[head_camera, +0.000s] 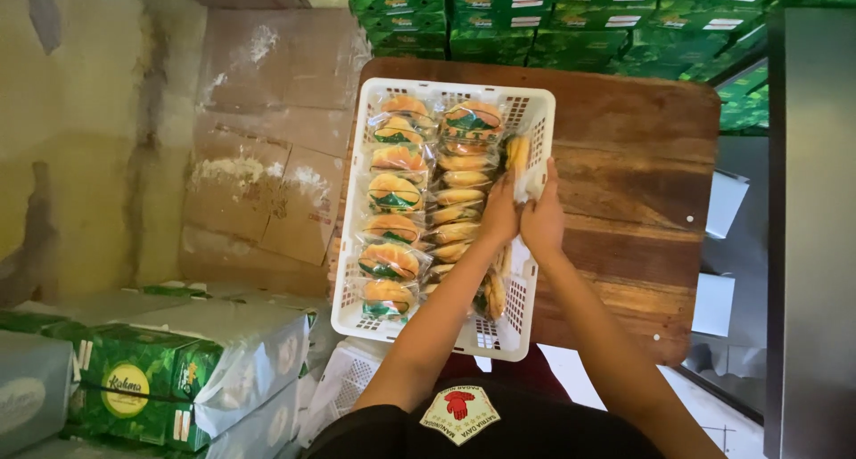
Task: The person organizes individually wrapped sandwiches into a white plastic crate and moves others onto a metal table surface by hand.
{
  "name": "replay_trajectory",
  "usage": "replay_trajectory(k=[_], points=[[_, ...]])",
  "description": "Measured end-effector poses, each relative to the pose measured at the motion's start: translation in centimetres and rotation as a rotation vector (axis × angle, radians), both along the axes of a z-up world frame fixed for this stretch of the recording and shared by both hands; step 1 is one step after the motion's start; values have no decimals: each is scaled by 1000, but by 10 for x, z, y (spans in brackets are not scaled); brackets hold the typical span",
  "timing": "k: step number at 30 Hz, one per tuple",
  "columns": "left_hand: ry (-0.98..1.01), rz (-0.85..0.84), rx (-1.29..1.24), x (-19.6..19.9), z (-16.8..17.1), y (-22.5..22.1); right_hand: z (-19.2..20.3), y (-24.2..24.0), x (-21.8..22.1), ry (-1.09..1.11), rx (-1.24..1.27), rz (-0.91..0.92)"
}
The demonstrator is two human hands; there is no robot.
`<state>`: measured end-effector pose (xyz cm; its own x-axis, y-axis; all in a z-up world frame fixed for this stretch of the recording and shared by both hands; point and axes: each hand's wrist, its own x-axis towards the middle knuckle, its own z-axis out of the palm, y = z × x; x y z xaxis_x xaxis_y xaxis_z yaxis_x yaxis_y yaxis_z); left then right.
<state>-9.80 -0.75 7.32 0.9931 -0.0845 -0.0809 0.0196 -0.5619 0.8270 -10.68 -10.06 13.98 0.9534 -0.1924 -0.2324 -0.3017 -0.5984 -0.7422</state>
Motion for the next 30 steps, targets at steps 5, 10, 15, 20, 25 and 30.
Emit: replay_trajectory(k=[5, 10, 15, 20, 25, 30], points=[[-201, 181, -88, -12, 14, -15, 30, -8, -1, 2, 110, 39], [-338, 241, -64, -34, 41, -49, -2, -74, -23, 7, 252, 101], [-477, 94, -106, -45, 66, -101, -59, -201, -65, -16, 93, -150], [-339, -57, -166, -37, 60, -159, -80, -344, -88, -545, -36, -318], [-96, -112, -217, -42, 49, -226, -67, -486, -92, -575, -296, -525], [-125, -264, -356, -33, 13, -301, -57, -597, -85, -488, -409, -469]])
